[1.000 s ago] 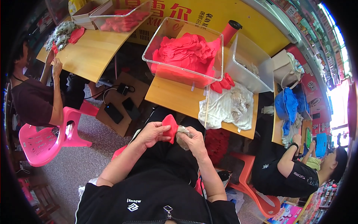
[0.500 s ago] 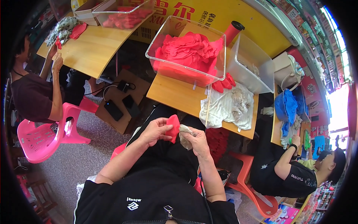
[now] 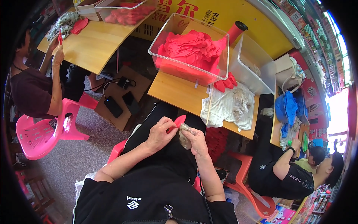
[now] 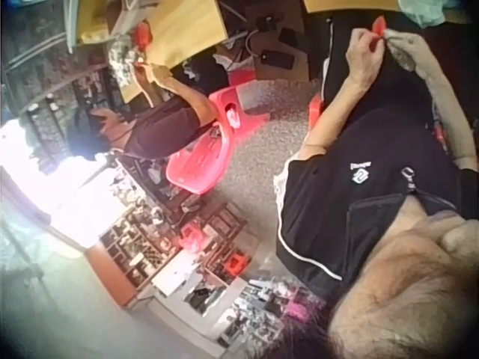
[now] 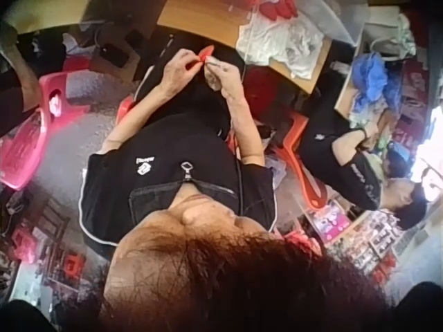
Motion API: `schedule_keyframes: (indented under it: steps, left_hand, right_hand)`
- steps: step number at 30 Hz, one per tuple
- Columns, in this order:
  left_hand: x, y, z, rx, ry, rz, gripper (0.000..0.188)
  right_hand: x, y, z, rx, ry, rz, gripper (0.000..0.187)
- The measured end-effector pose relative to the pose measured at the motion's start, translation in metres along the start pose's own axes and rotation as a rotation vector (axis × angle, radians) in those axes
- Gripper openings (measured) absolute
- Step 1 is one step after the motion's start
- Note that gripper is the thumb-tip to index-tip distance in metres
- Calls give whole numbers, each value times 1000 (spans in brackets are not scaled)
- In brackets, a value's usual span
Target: Wrapping small objects in red cloth or paper and securing them with a thin wooden stick.
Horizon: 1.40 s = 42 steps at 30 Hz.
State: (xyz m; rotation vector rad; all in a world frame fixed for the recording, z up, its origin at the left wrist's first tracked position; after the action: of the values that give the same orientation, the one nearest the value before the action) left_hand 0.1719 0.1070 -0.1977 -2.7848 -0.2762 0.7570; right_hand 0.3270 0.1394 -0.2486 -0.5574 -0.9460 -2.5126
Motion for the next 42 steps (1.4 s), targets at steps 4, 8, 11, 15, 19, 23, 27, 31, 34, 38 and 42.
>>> schedule_keyframes:
  steps: [4, 8, 11, 15, 19, 23, 27, 31, 34, 38, 42]
  left_hand:
    - [4, 0, 15, -135, 179, 10, 7]
    - [10, 4, 38, -362, 403, 33, 9]
    - [9, 0, 27, -306, 331, 17, 13]
    - [14, 3, 13, 0, 124, 1, 11]
    - [20, 4, 8, 126, 204, 37, 14]
    - [26, 8, 25, 36, 240, 81, 13]
    - [42, 19, 50, -294, 653, 174, 11]
    - [37, 13, 49, -529, 950, 52, 21]
    - [33, 10, 50, -544, 891, 54, 38]
    - [34, 12, 51, -588, 828, 102, 46]
    - [40, 17, 58, -637, 797, 150, 44]
  right_hand:
    - [-4, 0, 0, -67, 176, -77, 19]
    - [9, 11, 17, -209, 709, -185, 17]
    - [22, 18, 28, -424, 975, -215, 15]
    - [-1, 4, 7, -259, 795, -178, 18]
    - [-17, -9, -23, 36, 1, -11, 30]
    - [-23, -11, -36, 75, -101, -3, 23]
    - [-25, -12, -38, -23, -40, -124, 21]
    - [-26, -14, -42, -23, -38, -130, 21]
    - [-22, -15, -45, 3, 17, -118, 21]
    - [-27, -17, -48, -109, 17, -195, 15]
    - [-29, -18, -51, -123, 15, -227, 13]
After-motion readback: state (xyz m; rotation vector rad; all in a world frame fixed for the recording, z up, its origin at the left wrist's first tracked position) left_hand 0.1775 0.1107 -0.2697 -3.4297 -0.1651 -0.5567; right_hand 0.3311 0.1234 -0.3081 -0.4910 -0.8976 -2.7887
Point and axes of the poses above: each hand's wrist, its own y-axis away from the middle knuckle, its own x-axis out of the palm, z = x × y, the point moved 6 cm from there along -y, towards the middle knuckle, and after that the axes turned 5 degrees about x, right-handed, at the moved point
